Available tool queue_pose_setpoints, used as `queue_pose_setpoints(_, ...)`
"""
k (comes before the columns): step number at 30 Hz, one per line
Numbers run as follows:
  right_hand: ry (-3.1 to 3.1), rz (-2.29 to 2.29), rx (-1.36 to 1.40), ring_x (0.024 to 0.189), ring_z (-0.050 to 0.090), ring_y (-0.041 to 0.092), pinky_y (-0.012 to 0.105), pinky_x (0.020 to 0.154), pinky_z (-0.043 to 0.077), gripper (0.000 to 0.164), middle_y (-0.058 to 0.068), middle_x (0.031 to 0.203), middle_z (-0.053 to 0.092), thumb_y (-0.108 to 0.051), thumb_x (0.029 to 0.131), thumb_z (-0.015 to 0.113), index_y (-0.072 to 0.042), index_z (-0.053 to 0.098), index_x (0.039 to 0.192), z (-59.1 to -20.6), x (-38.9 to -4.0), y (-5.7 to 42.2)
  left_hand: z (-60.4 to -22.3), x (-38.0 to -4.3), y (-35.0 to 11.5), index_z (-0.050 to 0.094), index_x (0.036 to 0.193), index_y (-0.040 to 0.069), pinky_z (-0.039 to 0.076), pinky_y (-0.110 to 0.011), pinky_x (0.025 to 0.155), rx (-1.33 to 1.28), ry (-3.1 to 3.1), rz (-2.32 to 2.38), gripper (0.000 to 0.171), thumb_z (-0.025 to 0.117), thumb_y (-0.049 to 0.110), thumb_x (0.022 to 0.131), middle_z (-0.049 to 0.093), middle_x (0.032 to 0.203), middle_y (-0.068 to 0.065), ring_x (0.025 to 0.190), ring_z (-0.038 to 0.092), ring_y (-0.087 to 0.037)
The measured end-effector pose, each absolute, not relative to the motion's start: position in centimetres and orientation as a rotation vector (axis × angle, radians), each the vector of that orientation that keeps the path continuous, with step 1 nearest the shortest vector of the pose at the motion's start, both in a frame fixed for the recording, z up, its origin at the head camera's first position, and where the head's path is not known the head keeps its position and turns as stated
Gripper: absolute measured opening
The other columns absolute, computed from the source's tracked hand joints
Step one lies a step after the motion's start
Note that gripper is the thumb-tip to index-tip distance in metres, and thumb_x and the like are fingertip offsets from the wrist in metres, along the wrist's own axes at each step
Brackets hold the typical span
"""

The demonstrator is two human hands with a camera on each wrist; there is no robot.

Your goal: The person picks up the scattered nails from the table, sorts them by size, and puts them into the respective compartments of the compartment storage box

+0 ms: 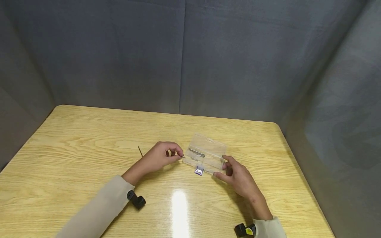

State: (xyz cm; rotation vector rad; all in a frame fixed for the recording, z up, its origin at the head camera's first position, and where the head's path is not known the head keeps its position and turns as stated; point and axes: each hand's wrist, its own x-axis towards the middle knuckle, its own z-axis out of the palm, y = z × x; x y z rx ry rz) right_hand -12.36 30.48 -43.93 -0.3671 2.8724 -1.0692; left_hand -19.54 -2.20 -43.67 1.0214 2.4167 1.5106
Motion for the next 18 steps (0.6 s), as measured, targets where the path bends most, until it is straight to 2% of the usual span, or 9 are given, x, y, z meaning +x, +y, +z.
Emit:
queue_pose_setpoints(7, 2.884, -1.061, -0.370, 0.080, 0.058, 0.017, 0.031, 0.069, 0.050, 0.071, 0.002, 0.104, 0.062, -0.033, 0.092, 0.080, 0.002, 0.049, 0.146, -44.0, -12.5, 30.4, -43.5, -19.6, 0.1, 0.075, 0.100, 0.008, 0.051, -0.030, 0.079, 0.983, 2.393, 1.550, 0.004, 0.073, 0.010, 0.097, 0.071, 0.097, 0.004, 0.086, 0.060, -0.011)
queue_pose_setpoints(15, 2.876, -1.077, -0.367, 0.079, 0.058, 0.017, 0.029, 0.066, 0.049, 0.069, 0.004, 0.104, 0.063, -0.030, 0.092, 0.081, 0.001, 0.050, 0.145, -44.1, -12.6, 30.6, -43.3, -19.5, 2.3, 0.076, 0.098, 0.010, 0.050, -0.028, 0.074, 0.966, 2.400, 1.519, 0.003, 0.073, 0.009, 0.097, 0.073, 0.097, 0.002, 0.082, 0.059, -0.009)
queue_pose_setpoints(18, 2.877, -1.079, -0.372, 0.079, 0.059, 0.017, 0.029, 0.067, 0.049, 0.069, 0.004, 0.104, 0.063, -0.030, 0.092, 0.081, 0.002, 0.050, 0.145, -44.2, -12.6, 30.5, -43.3, -19.5, 2.8, 0.076, 0.098, 0.009, 0.049, -0.028, 0.073, 0.974, 2.406, 1.517, 0.004, 0.073, 0.008, 0.097, 0.072, 0.094, 0.006, 0.081, 0.059, -0.009)
